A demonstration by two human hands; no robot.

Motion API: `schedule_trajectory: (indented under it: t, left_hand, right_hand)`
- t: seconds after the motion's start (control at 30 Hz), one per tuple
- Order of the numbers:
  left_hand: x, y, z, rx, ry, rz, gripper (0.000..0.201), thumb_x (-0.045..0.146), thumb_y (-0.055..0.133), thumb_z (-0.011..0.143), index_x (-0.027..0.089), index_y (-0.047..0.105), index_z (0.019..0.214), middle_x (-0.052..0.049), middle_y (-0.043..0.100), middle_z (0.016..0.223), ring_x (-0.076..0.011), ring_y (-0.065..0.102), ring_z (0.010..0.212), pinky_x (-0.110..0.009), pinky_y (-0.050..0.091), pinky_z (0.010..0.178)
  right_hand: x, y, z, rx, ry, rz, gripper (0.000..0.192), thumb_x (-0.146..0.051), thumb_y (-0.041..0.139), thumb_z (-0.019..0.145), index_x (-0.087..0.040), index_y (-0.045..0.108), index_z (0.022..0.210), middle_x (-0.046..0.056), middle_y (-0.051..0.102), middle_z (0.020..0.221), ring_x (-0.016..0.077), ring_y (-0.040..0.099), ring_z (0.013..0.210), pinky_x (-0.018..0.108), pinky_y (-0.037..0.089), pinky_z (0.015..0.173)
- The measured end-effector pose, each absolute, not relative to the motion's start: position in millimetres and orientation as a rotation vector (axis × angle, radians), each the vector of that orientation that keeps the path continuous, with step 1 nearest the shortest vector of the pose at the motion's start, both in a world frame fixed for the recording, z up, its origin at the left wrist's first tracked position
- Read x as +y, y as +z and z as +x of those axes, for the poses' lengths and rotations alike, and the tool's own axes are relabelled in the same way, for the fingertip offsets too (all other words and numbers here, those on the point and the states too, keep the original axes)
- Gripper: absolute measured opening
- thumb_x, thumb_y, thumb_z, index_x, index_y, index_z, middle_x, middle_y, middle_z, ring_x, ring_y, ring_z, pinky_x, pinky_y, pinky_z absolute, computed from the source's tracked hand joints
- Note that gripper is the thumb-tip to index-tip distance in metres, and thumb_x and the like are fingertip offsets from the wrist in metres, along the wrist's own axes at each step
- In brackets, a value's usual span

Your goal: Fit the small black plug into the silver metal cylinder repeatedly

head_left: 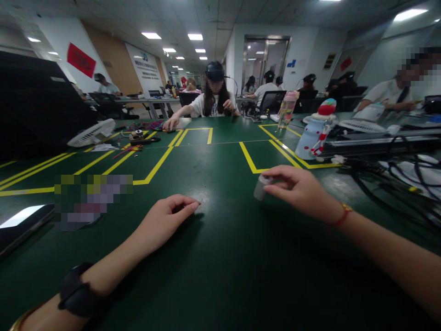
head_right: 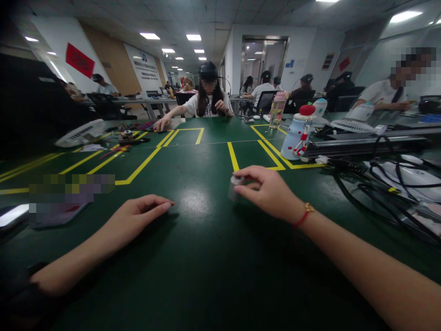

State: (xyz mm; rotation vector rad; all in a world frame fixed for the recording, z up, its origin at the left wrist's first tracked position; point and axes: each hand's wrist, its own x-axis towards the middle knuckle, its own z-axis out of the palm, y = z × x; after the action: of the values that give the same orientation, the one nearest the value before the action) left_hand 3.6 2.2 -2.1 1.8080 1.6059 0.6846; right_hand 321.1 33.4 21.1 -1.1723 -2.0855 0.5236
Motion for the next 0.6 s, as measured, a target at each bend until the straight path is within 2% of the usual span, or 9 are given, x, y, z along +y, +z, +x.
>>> schedule_trajectory:
  t: [0.13, 0.27, 0.47, 0.6]
  left_hand:
    - [2.4, -2.6, 3.9, 1.602, 0.692, 1.823, 0.036, 0.052, 0.051, 0.079, 0.025, 0.067, 0.094, -0.002, 0.069, 0.097, -0.0215, 0.062, 0.088, -0.031, 0.045, 0.077]
    - [1.6, 0.0, 11.2, 1.579, 0.745, 1.932, 0.031, 0.049, 0.051, 0.081, 0.025, 0.067, 0.094, -0.001, 0.068, 0.093, -0.0198, 0.061, 0.083, -0.030, 0.045, 0.072]
    - [-4.2, 18.4, 47.3, 1.368, 0.841, 2.220, 0.027, 0.039, 0.049, 0.086, 0.026, 0.064, 0.103, -0.002, 0.061, 0.095, -0.0164, 0.056, 0.084, -0.028, 0.042, 0.069]
    - [-3.0, 27.2, 67.7, 1.268, 0.795, 2.271, 0.020, 0.035, 0.053, 0.084, 0.026, 0.068, 0.094, -0.001, 0.058, 0.092, -0.0146, 0.054, 0.080, -0.026, 0.041, 0.066]
  right_hand:
    - [7.6, 4.9, 271.5, -2.229, 0.579, -0.879, 0.031, -0.027, 0.055, 0.079, -0.019, 0.060, 0.109, 0.005, 0.060, 0.109, 0.0113, 0.057, 0.096, 0.024, 0.050, 0.080]
    - [1.4, -5.3, 265.1, -2.215, 0.558, -0.863, 0.031, -0.026, 0.054, 0.080, -0.020, 0.058, 0.110, 0.005, 0.059, 0.109, 0.0109, 0.056, 0.099, 0.026, 0.048, 0.088]
    - [2.7, -22.9, 261.5, -2.009, 0.837, -0.928, 0.051, -0.031, 0.061, 0.077, -0.022, 0.041, 0.123, 0.004, 0.058, 0.113, 0.0097, 0.058, 0.098, 0.025, 0.049, 0.088]
    - [3.6, -26.7, 260.2, -2.031, 0.764, -0.993, 0.057, -0.033, 0.066, 0.071, -0.023, 0.040, 0.121, 0.003, 0.058, 0.112, 0.0119, 0.057, 0.100, 0.028, 0.048, 0.089]
